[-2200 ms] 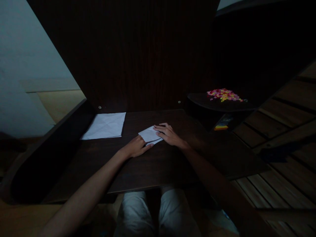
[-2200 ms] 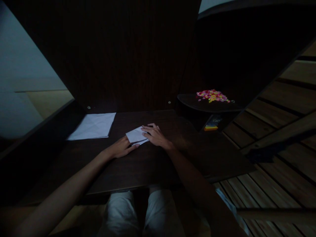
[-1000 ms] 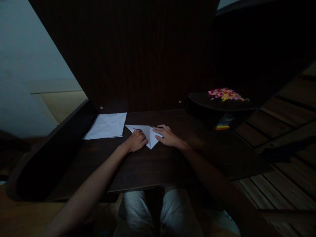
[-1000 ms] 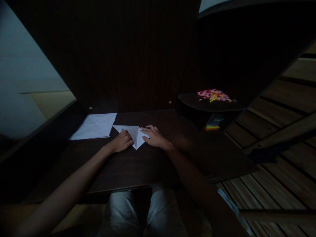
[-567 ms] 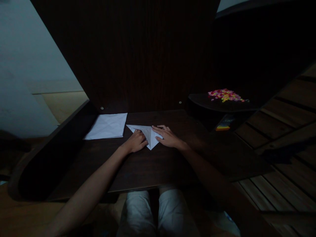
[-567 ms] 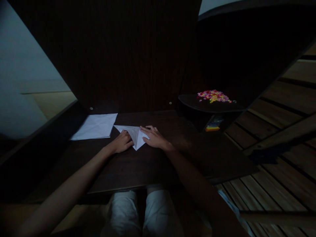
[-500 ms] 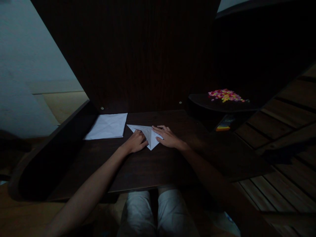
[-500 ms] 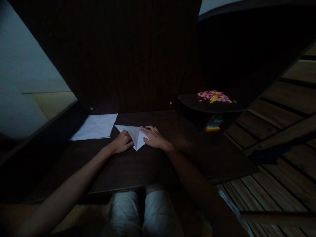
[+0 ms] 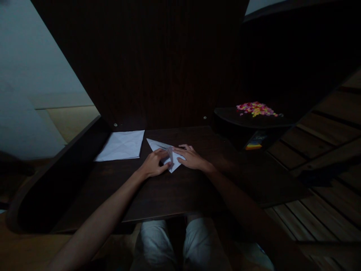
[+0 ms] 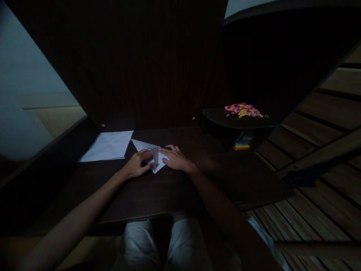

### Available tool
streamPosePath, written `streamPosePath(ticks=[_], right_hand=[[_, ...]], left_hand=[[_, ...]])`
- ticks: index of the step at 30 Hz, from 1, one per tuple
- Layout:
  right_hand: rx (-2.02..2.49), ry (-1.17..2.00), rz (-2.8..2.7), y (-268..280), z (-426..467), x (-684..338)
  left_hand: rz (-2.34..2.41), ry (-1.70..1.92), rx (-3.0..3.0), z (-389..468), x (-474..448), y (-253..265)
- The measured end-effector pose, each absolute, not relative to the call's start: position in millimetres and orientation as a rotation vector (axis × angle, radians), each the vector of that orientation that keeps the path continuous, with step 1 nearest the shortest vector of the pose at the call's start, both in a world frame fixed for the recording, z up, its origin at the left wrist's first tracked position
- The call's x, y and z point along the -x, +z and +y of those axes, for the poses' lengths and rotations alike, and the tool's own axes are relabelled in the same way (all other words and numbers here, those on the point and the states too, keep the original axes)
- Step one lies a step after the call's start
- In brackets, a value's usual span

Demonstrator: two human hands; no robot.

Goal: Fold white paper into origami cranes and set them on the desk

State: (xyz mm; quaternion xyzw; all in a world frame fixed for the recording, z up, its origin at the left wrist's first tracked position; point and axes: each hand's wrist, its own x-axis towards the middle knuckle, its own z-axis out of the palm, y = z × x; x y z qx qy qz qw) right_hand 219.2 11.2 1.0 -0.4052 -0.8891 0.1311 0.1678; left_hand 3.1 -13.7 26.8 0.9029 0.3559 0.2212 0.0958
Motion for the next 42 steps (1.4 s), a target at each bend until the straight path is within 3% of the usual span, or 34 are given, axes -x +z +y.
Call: streamPosePath(ticks=[6, 26, 42], right_hand=[[1.162, 0.413, -2.503, 2, 11, -219], [1.095, 0.456, -2.436, 0, 13, -224], [1.123, 0.493, -2.42, 6, 8, -228]], left_hand=[[1.197, 0.753, -2.605, -14, -11, 18], [0.952, 0.435, -2.831, -21, -12, 20], [0.999, 0.431, -2.824, -22, -11, 19]])
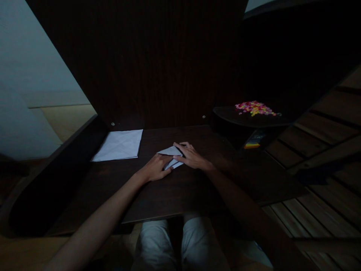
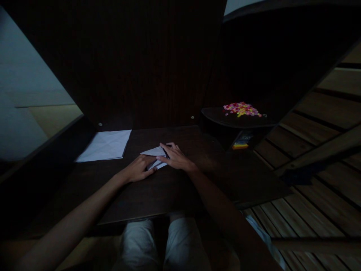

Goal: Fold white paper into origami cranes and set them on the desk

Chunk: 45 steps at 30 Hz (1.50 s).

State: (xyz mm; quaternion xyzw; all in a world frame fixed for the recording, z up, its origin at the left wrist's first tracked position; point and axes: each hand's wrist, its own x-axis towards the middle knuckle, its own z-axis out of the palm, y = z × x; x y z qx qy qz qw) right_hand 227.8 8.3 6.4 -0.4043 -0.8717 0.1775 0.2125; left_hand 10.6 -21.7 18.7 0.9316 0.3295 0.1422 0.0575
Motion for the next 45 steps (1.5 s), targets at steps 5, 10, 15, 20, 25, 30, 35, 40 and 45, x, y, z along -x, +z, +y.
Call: streamPosePath(ticks=[5, 10, 15, 20, 25, 30, 35, 40, 45], right_hand=[[1.114, 0.477, -2.414, 8, 8, -227], [1.104, 0.454, -2.429, 9, 8, -226], [1.109, 0.425, -2.436, 12, 7, -225], [1.1, 0.416, -2.456, 13, 6, -224], [1.116, 0.407, -2.464, 13, 5, -224], [1.14, 0.447, -2.46, 16, 5, -228], [1.243, 0.445, -2.435, 12, 11, -229], [1.264, 0.379, -2.479, 9, 12, -229], [1.24, 0.367, -2.498, 9, 12, -230]], left_hand=[[1.012, 0.384, -2.792, -22, -9, 21], [0.993, 0.43, -2.774, -21, -8, 21], [1.012, 0.473, -2.774, -20, -8, 19], [1.049, 0.42, -2.788, -18, -8, 14], [1.015, 0.388, -2.798, -17, -7, 13], [1.018, 0.414, -2.783, -18, -8, 17], [1.012, 0.379, -2.806, -18, -8, 20], [0.986, 0.397, -2.763, -18, 2, 28], [1.156, 0.586, -2.752, -17, 11, 31]])
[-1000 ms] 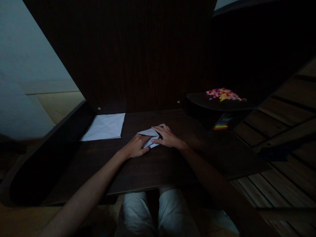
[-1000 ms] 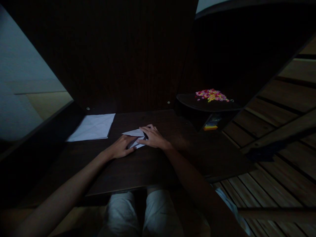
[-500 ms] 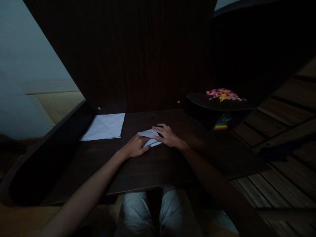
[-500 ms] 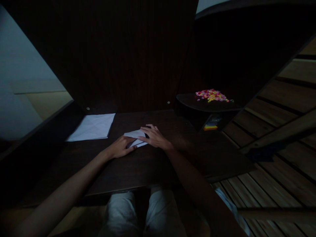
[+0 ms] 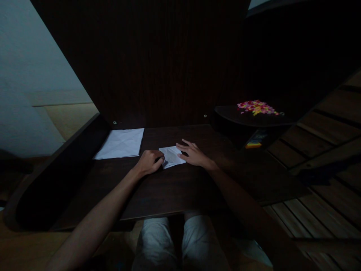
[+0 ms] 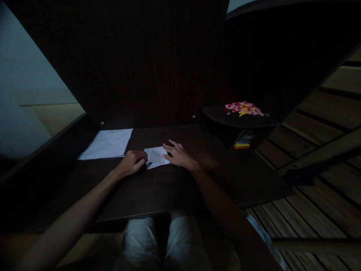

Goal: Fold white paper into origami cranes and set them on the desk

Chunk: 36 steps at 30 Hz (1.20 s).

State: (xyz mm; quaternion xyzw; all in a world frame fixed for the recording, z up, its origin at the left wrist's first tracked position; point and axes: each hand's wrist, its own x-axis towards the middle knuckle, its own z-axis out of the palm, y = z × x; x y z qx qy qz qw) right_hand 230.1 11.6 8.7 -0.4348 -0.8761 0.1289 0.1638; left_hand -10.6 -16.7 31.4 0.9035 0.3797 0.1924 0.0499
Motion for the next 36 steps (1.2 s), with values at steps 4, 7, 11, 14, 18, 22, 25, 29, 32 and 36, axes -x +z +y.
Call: streamPosePath(ticks=[4, 7, 11, 14, 18, 22, 25, 29, 32, 36], right_hand=[[1.226, 0.354, -2.497, 5, 13, -230], [1.206, 0.349, -2.501, 4, 14, -230], [1.195, 0.344, -2.497, 3, 14, -231], [1.19, 0.333, -2.49, 2, 15, -231], [1.195, 0.304, -2.469, -2, 18, -230], [1.194, 0.275, -2.462, -1, 16, -228], [1.19, 0.299, -2.468, 4, 12, -227], [1.238, 0.328, -2.502, 7, 9, -227], [1.267, 0.307, -2.529, 5, 10, -227], [1.386, 0.262, -2.482, 2, 12, -227]], left_hand=[[1.433, 0.889, -2.656, -14, 9, 28], [1.435, 0.993, -2.652, -12, 7, 27], [1.204, 0.805, -2.756, -9, 5, 23], [1.101, 0.591, -2.765, -6, 5, 16], [1.085, 0.396, -2.694, -4, 6, 8], [1.121, 0.32, -2.683, -3, 6, 6], [1.152, 0.275, -2.684, -3, 6, 6], [1.191, 0.225, -2.676, -5, 4, 8], [1.24, 0.182, -2.652, -7, 3, 10], [1.302, 0.18, -2.638, -9, 1, 10]])
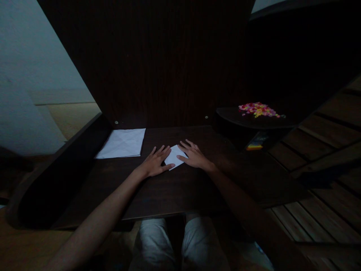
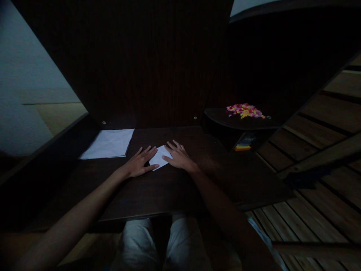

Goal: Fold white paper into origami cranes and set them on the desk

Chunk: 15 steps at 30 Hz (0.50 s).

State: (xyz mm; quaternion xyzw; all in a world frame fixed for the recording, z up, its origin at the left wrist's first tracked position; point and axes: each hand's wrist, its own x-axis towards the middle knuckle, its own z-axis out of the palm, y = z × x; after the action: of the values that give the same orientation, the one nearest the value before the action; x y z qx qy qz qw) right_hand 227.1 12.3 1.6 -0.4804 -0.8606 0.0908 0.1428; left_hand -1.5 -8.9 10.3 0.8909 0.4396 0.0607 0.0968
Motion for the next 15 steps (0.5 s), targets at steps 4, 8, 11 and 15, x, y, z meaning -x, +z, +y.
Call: streamPosePath(ticks=[4, 8, 11, 15], right_hand=[[1.468, 0.197, -2.381, 0, 15, -228], [1.37, 0.151, -2.348, 0, 17, -231], [1.332, 0.165, -2.359, 2, 17, -232], [1.367, 0.234, -2.396, 4, 15, -232]], left_hand=[[1.318, 0.246, -2.659, -10, 1, 13], [1.28, 0.241, -2.683, -7, 5, 17], [1.197, 0.195, -2.679, -4, 10, 18], [1.195, 0.202, -2.656, -2, 14, 18]])
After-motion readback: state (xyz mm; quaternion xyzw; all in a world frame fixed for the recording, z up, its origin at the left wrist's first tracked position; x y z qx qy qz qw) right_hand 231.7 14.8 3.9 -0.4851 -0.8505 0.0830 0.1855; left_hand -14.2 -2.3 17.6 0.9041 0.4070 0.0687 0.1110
